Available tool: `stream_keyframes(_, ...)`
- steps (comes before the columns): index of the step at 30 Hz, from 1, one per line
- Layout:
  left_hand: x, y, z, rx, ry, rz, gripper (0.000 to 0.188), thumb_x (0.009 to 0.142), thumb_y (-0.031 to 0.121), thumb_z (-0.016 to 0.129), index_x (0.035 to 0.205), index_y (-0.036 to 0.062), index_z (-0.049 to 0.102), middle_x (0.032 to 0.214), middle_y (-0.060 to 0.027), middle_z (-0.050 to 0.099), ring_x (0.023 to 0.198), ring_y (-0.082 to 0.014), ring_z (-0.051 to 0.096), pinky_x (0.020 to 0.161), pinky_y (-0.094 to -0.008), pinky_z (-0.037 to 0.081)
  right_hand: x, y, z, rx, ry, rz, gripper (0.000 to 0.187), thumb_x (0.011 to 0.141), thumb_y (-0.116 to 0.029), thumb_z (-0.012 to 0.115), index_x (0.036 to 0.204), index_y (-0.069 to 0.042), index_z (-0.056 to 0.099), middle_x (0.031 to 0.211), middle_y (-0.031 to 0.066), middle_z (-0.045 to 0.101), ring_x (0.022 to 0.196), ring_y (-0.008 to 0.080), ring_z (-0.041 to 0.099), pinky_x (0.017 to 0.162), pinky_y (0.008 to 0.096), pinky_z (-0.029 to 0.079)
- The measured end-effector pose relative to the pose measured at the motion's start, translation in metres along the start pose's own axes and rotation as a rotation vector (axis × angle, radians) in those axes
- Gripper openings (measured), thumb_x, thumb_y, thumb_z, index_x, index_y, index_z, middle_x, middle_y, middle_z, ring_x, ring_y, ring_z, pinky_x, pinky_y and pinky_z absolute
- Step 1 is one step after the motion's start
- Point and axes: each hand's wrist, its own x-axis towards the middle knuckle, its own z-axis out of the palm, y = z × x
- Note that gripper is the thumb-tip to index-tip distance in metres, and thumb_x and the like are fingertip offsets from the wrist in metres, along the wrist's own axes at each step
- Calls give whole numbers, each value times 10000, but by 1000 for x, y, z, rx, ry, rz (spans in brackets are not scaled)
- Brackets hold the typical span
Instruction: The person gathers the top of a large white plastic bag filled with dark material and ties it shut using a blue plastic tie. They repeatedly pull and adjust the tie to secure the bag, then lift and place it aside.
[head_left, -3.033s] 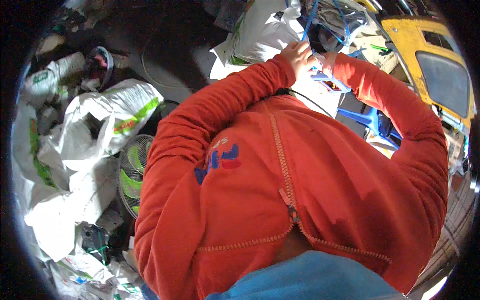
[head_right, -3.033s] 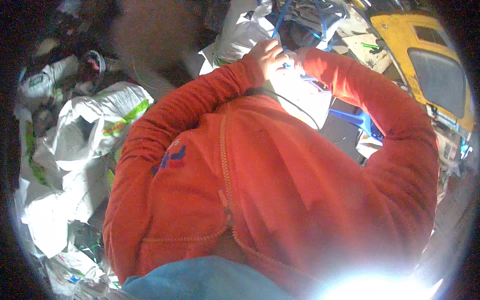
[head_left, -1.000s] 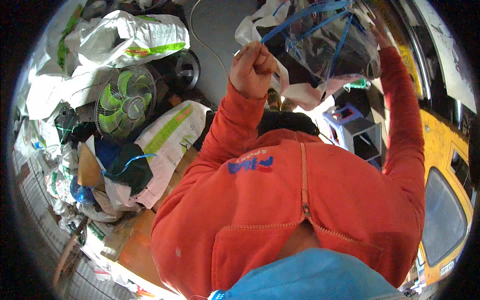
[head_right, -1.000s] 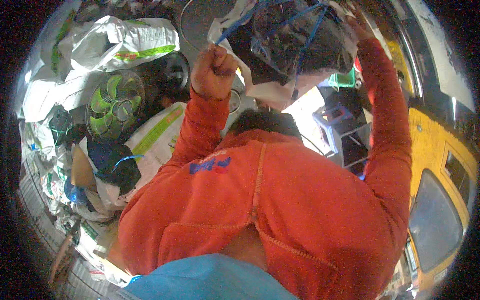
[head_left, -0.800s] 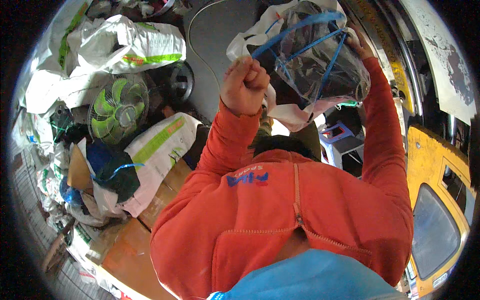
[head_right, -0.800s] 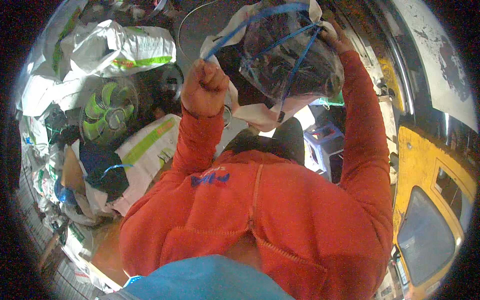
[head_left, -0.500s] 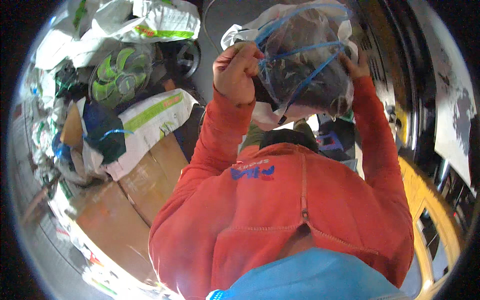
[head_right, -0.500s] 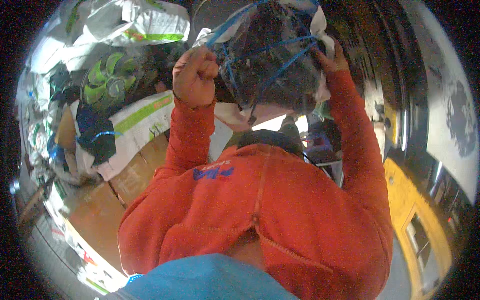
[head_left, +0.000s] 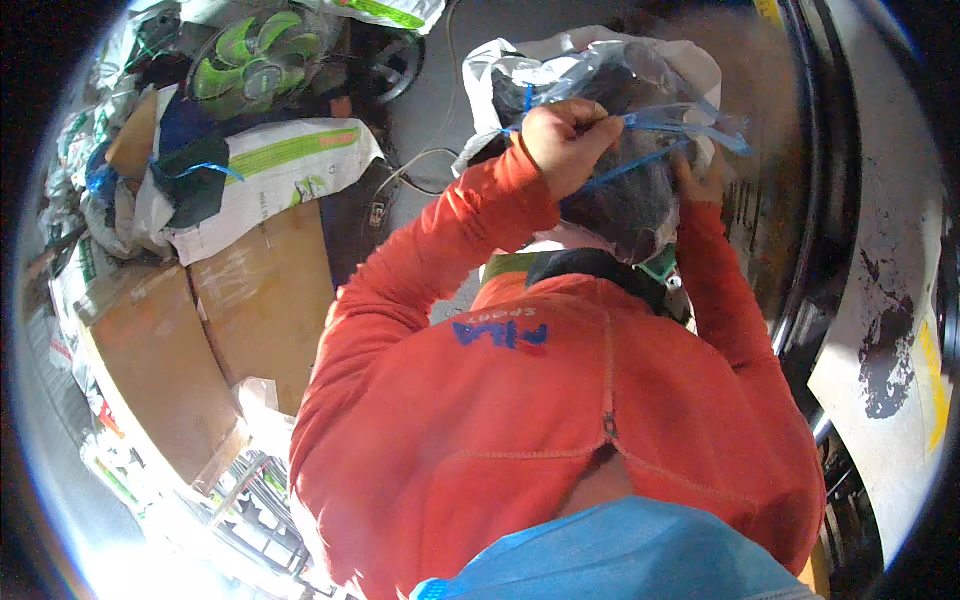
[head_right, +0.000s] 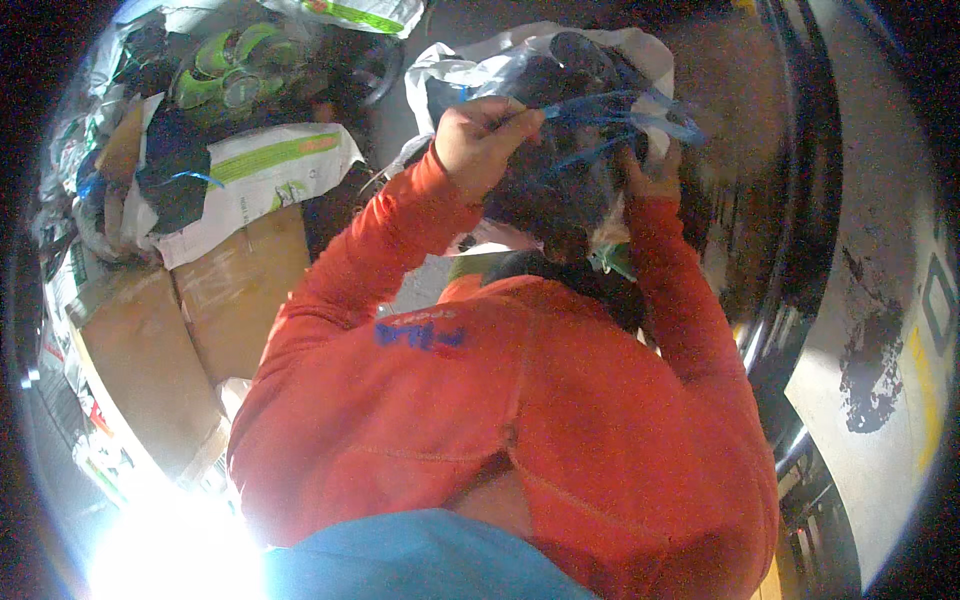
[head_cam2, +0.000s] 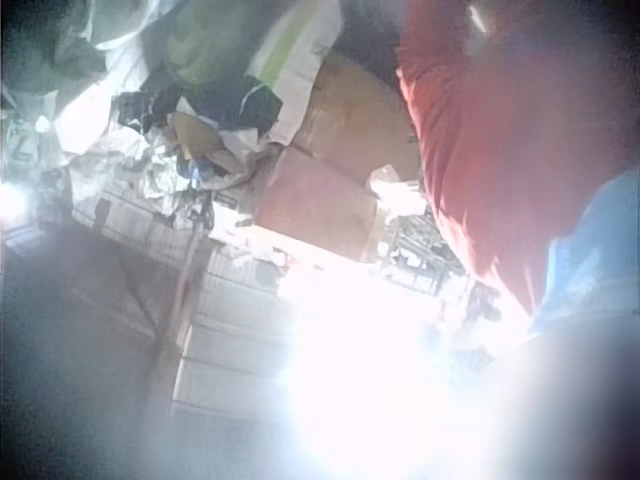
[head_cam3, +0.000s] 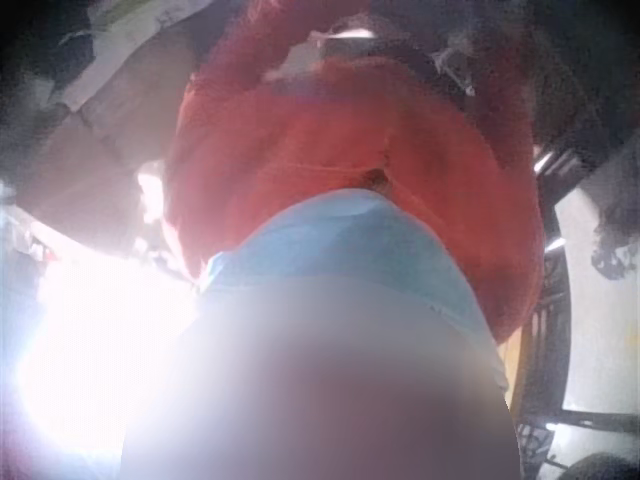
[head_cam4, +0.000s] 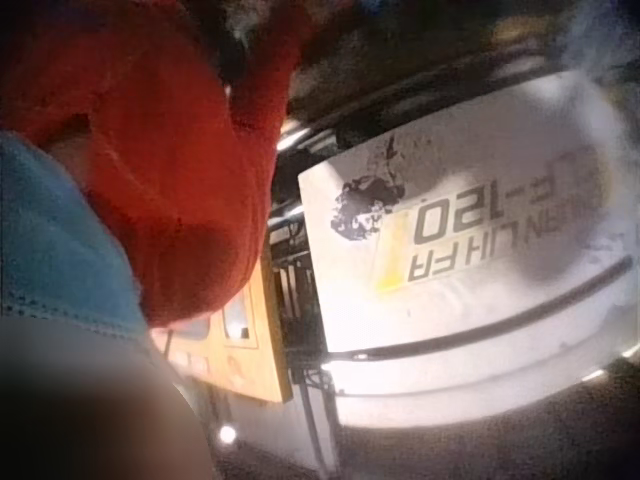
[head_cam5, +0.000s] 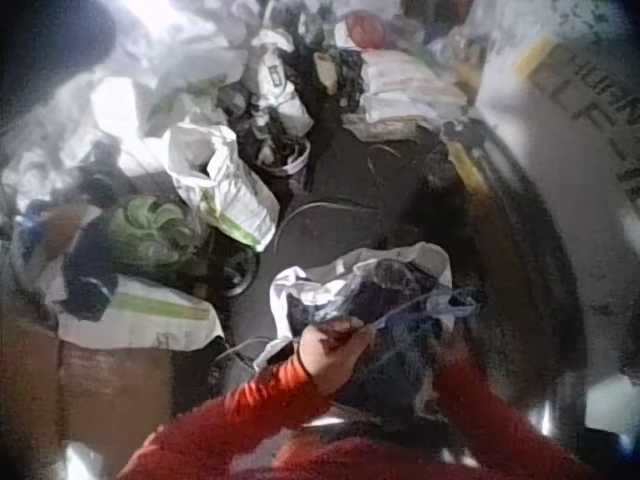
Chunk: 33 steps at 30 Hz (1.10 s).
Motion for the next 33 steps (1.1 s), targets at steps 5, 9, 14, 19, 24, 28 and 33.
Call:
stream_keyframes(5,15,-10,15,405,-95,175,206,756,217,593,694,21,590,589,-98,549,533,-158,511,513,-281,402,-4,17,3,-71,9,-19,606,692,-251,668,1176,-18,386,1089,135,496,983,224,486,848,327,387)
stream_keyframes(9,15,-10,10,710,-292,221,219,810,240,516,765,33,573,667,-171,539,603,-299,538,546,-336,418,5,32,-5,-416,30,-487,632,673,-190,656,1205,-30,356,1109,136,483,1012,213,470,854,314,389)
stream_keyframes(14,16,-16,15,777,-320,298,227,828,243,492,776,33,559,681,-173,540,632,-326,539,562,-353,421,21,9,-84,589,-289,196,523,661,-255,649,1115,-51,491,1192,149,428,1080,247,425,902,338,355)
stream_keyframes(19,15,-16,21,774,-255,279,241,821,250,507,744,26,548,628,-168,519,570,-311,528,520,-359,405,-22,-26,-94,-416,-312,-269,406,656,-160,640,1041,-73,546,1065,125,517,966,253,512,796,324,428)
stream_keyframes(24,14,-12,18,840,-256,270,228,815,255,516,750,41,559,617,-166,519,558,-300,538,500,-361,400,-16,-26,-73,-529,-431,-610,425,647,-134,655,1054,-106,534,964,134,556,840,303,555,737,334,451)
stream_keyframes(28,14,-14,18,788,-259,294,217,811,266,521,770,59,574,635,-166,534,578,-315,544,502,-361,402,11,-29,-85,-779,-684,-463,459,653,-173,646,1089,-129,509,964,115,568,809,297,561,706,371,454)
stream_keyframes(33,13,-13,17,810,-261,261,241,810,291,516,780,60,578,637,-167,541,589,-334,540,514,-369,408,20,-53,-93,-950,-942,-649,401,665,-238,631,1039,-130,536,882,103,587,773,291,568,682,377,455)
